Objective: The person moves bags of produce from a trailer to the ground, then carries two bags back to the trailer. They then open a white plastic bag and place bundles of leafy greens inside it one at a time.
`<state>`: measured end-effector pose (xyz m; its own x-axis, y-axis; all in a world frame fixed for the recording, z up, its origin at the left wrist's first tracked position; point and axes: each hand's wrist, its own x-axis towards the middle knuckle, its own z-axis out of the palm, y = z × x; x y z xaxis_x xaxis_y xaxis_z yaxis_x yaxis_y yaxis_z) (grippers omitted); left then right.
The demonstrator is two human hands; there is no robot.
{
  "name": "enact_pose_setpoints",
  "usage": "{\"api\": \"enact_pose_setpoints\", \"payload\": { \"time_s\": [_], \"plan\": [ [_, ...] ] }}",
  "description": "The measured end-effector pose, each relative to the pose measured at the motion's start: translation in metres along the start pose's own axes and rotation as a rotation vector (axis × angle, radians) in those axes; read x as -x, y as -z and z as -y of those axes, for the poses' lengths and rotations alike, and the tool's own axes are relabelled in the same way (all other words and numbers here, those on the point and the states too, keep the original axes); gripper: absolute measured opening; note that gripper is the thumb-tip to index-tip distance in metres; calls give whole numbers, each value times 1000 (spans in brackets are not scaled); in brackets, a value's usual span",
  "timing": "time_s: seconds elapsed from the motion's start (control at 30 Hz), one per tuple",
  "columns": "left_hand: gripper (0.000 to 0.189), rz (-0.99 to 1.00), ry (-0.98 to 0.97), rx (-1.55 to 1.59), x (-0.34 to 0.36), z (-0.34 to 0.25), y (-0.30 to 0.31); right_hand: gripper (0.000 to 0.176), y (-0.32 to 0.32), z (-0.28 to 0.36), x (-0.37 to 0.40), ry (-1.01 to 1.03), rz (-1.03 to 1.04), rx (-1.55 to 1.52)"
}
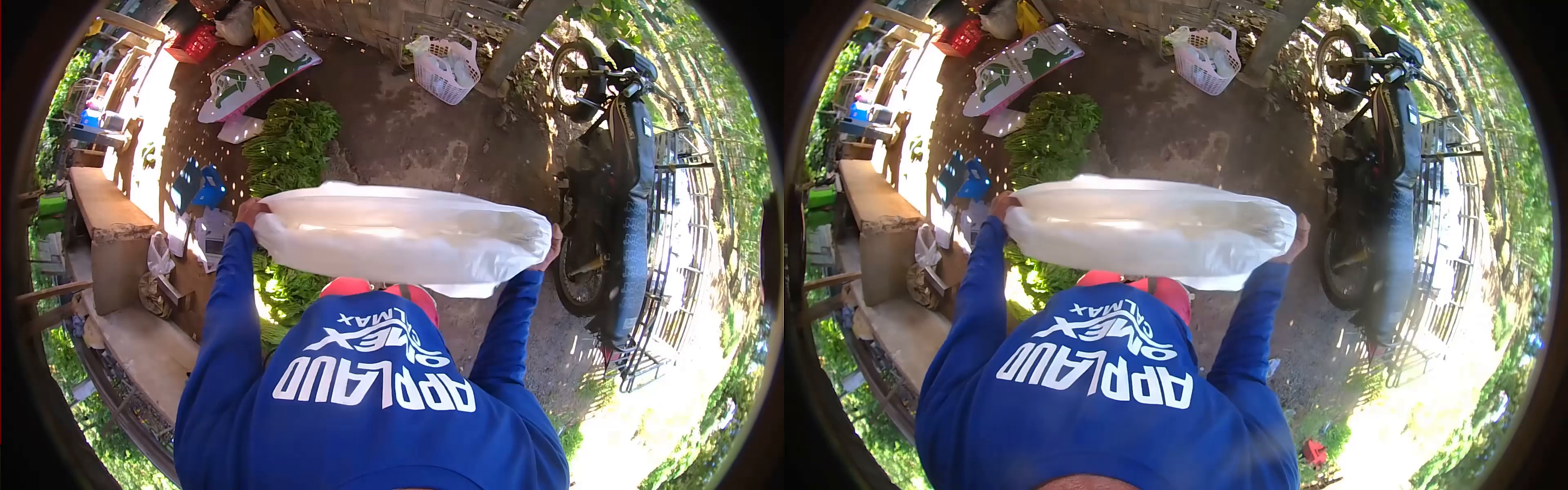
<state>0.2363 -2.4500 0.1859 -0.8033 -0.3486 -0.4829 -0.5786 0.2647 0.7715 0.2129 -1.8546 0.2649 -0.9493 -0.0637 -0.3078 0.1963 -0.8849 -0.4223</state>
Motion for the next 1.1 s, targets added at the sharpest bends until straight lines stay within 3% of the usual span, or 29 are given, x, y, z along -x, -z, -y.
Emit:
{"api": "enact_pose_setpoints", "payload": {
  "time_s": [0.03, 0.07, 0.1, 0.17, 0.23, 0.3, 0.33, 0.4, 0.43, 0.5, 0.57, 0.6, 0.7, 0.77, 0.83, 0.87, 0.9, 1.0, 1.07, 1.1],
  "plan": [
    [28, -70, -164, -406, -6, 9, 12, 43, 15, 14, -4, -24, -14, -123],
    [27, -36, -430, -582, -29, 46, 32, 43, 37, 19, -14, -20, 32, -136],
    [27, -31, -430, -579, -21, 31, 27, 43, 52, 19, -23, -19, 80, -148],
    [28, -367, -337, -509, 11, -14, 13, 42, 34, 18, -29, -42, 65, -117],
    [39, -303, -226, -478, 6, 5, 27, 42, 4, 16, -29, -71, 64, -82],
    [62, -109, -174, -803, 4, 29, 34, 41, -28, 11, -28, -220, 77, -9],
    [79, -94, -41, -1116, 36, -8, 16, 40, -47, 5, -25, -250, 58, 9],
    [80, 7, -68, -1174, 82, -72, -26, 41, -33, -11, -35, -256, 14, -2],
    [81, 39, -230, -1132, 87, -76, -46, 41, -29, -18, -39, -264, -34, -13],
    [82, 102, -516, -1075, 90, -78, -86, 40, -59, -35, -35, -267, 59, 3],
    [80, 174, -692, -914, 88, -85, -131, 48, -66, -47, -42, -377, 107, 5],
    [80, 214, -692, -860, 85, -89, -149, 48, -76, -50, -40, -441, 123, -19],
    [42, 298, -673, -878, 61, -87, -190, 48, -86, -47, -38, -496, 159, -74],
    [27, 364, -633, -624, 35, -67, -207, 48, -83, -36, -35, -466, 137, -30],
    [20, 240, -713, -365, 22, -63, -205, 51, -73, -17, -34, -393, 120, 3],
    [20, 243, -616, -283, 26, -80, -197, 53, -58, -8, -39, -279, 52, 64],
    [20, 241, -516, -205, 32, -97, -185, 54, -41, 3, -46, -313, 6, 57],
    [20, 292, -540, 17, 44, -122, -171, 56, -47, 22, -44, -394, -49, 124],
    [22, 297, -490, 95, 46, -127, -171, 60, -46, 27, -49, -248, -142, 416],
    [24, 303, -443, 175, 47, -131, -170, 60, -48, 32, -54, -249, -139, 408]
  ]
}}
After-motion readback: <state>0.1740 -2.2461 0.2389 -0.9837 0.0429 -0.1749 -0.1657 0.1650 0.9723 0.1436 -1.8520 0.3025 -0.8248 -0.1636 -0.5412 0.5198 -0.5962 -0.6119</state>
